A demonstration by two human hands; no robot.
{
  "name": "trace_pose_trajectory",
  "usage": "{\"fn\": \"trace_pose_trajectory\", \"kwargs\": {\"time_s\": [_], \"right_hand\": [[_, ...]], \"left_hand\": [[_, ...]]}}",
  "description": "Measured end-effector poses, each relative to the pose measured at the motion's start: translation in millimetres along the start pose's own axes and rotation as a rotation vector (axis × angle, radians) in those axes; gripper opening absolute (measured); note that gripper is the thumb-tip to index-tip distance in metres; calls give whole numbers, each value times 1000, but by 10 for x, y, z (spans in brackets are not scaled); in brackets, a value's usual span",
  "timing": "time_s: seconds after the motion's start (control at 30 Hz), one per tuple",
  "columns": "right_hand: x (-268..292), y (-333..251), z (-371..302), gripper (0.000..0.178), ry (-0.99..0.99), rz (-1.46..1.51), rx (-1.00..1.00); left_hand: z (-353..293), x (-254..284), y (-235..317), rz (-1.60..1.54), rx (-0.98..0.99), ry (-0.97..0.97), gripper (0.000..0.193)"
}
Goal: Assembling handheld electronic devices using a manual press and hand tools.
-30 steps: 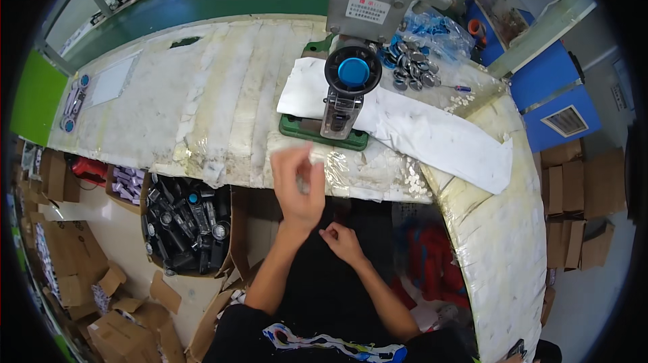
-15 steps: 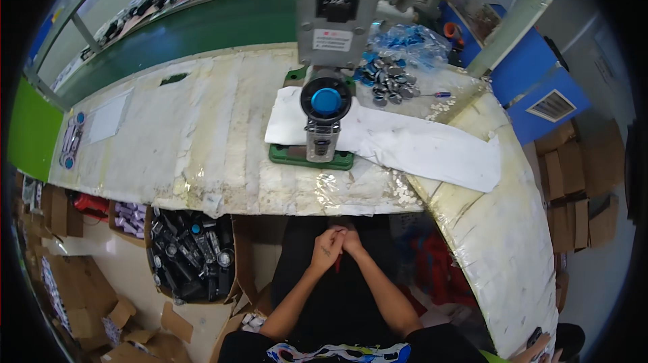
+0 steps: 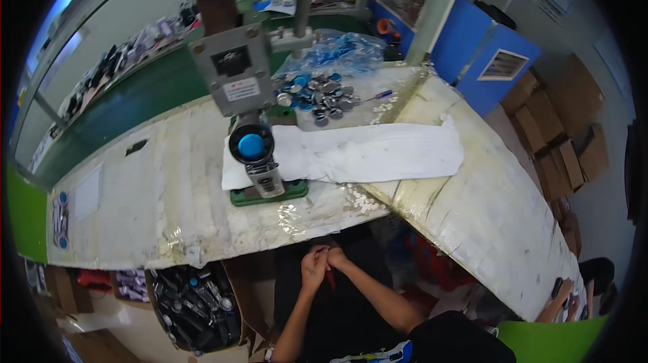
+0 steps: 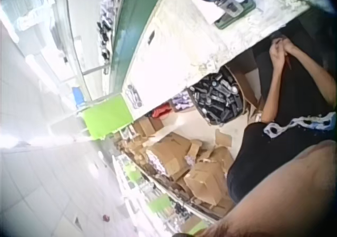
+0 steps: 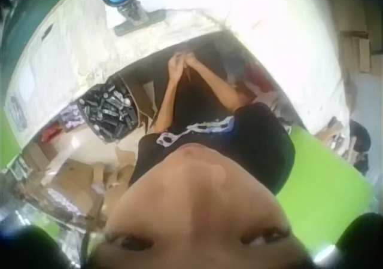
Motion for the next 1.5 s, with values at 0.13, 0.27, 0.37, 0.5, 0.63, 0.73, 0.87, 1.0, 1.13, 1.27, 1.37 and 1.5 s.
{"fn": "trace_pose_trajectory", "kwargs": {"time_s": [0.13,0.27,0.37,0.5,0.63,0.73,0.87,1.0,1.13,1.27,1.37,1.5], "right_hand": [[26,78,-16,24,16,175,-118],[172,262,166,17,48,443,-90],[136,360,314,17,91,459,-46],[222,284,311,26,208,30,83],[171,132,199,29,315,9,41],[123,49,186,29,242,-23,21],[62,94,215,29,200,31,-24],[272,187,279,29,260,25,93],[133,59,210,29,260,11,30],[227,30,177,28,249,-9,53],[177,15,181,30,219,-75,44],[182,70,197,32,182,-171,27]], "left_hand": [[29,-47,-5,-3,8,-9,20],[130,-195,-13,-15,-113,2,19],[255,-91,-160,-78,-175,218,19],[374,-64,-569,-286,112,275,19],[352,17,-538,-256,40,247,20],[360,45,-536,-274,45,255,20],[344,105,-514,-226,38,296,21],[363,-106,-439,-227,40,212,21],[362,51,-541,-296,89,262,20],[392,-15,-574,-263,36,236,19],[346,-5,-452,-172,9,242,20],[330,-13,-443,-203,24,269,22]]}}
Point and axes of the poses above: each hand's wrist, its own z-axis towards the middle knuckle, its own x-axis out of the back of the hand, y = z × x, the point moved 9 cm from there along z, towards the middle knuckle
